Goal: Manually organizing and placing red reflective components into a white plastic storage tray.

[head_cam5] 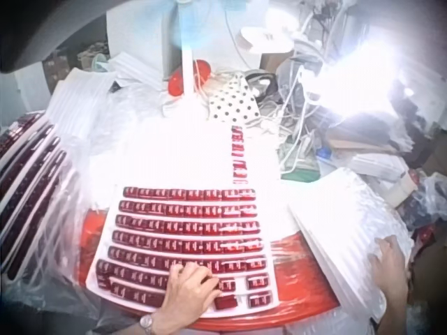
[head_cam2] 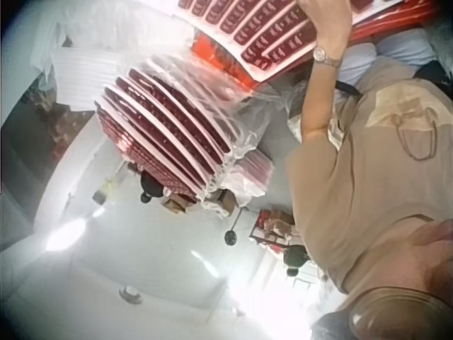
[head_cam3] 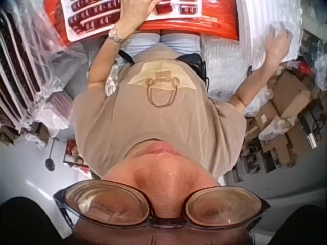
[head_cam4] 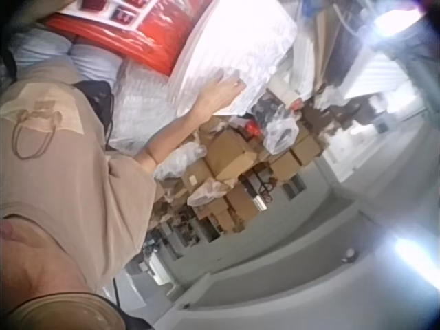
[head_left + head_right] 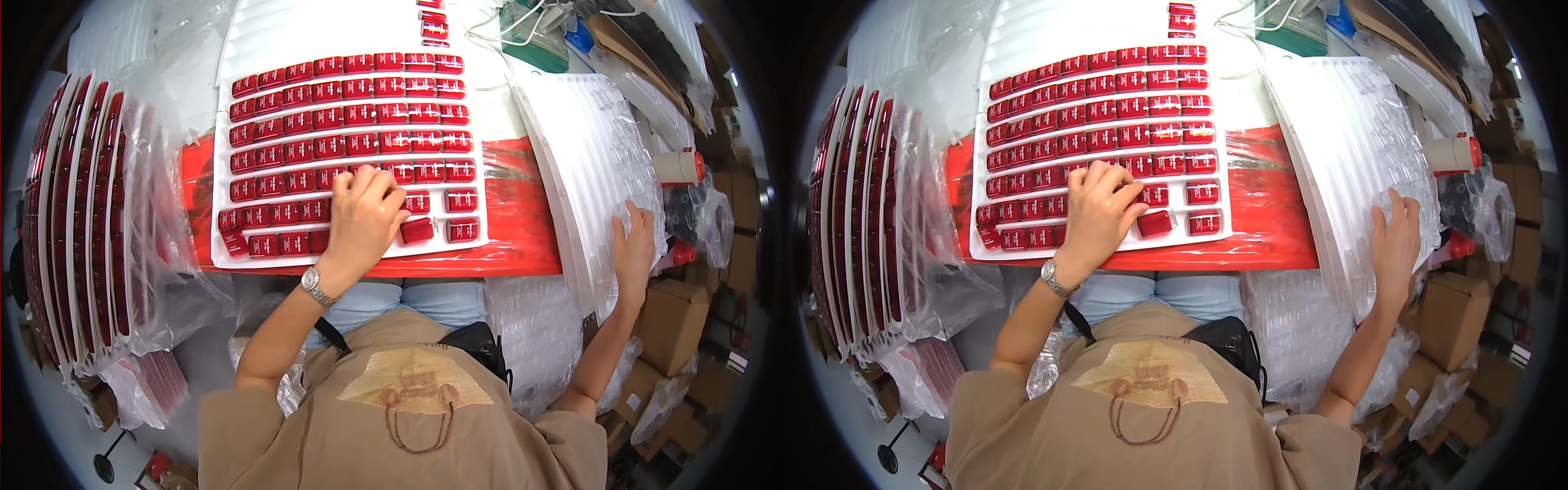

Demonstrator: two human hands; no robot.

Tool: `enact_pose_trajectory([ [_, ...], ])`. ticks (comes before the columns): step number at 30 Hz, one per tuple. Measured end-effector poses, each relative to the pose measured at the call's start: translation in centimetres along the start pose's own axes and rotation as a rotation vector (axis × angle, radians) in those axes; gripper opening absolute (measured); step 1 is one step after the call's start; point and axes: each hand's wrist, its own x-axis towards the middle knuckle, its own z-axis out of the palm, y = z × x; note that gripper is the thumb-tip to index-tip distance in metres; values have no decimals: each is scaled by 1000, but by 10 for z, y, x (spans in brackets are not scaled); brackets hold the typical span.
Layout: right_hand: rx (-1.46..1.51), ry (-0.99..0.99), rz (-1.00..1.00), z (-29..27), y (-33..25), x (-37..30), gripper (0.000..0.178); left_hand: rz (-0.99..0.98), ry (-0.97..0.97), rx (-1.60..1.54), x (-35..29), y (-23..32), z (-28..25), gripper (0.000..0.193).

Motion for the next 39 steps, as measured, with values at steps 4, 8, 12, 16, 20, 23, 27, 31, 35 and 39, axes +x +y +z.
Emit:
enact_pose_trajectory([
  [4, 5, -12, -64, -4, -6, 14, 20, 4, 32, -144, -2, -1, -3, 33],
  [8, -69, -161, -59, -10, -15, 10, 13, -82, 11, -46, -17, -15, -28, 37],
  [12, 165, -129, -21, -8, -16, 16, 13, -54, 34, -84, -17, -19, -24, 34],
  [16, 1316, 40, 52, -30, -134, 1, 21, -173, 79, -554, -17, -5, -26, 34],
  [20, 1563, -75, -339, 11, -219, -30, 29, -333, 113, -1270, -24, 25, -24, 33],
  [23, 1286, -188, -634, 11, -224, -27, 35, -483, 98, -1337, -34, 21, -21, 30],
  [27, 1065, -91, -484, 7, -176, -10, 26, -86, 57, -172, -23, -9, -36, 29],
  [31, 1092, -122, -147, -3, -152, -11, 15, -19, -2, -134, -11, -6, -9, 30],
  [35, 781, -72, -332, -17, -129, -12, 12, -29, 38, -132, -10, -3, -12, 35],
  [39, 556, 186, 40, -28, -50, 2, 12, -88, 44, -60, -27, 9, -23, 36],
])
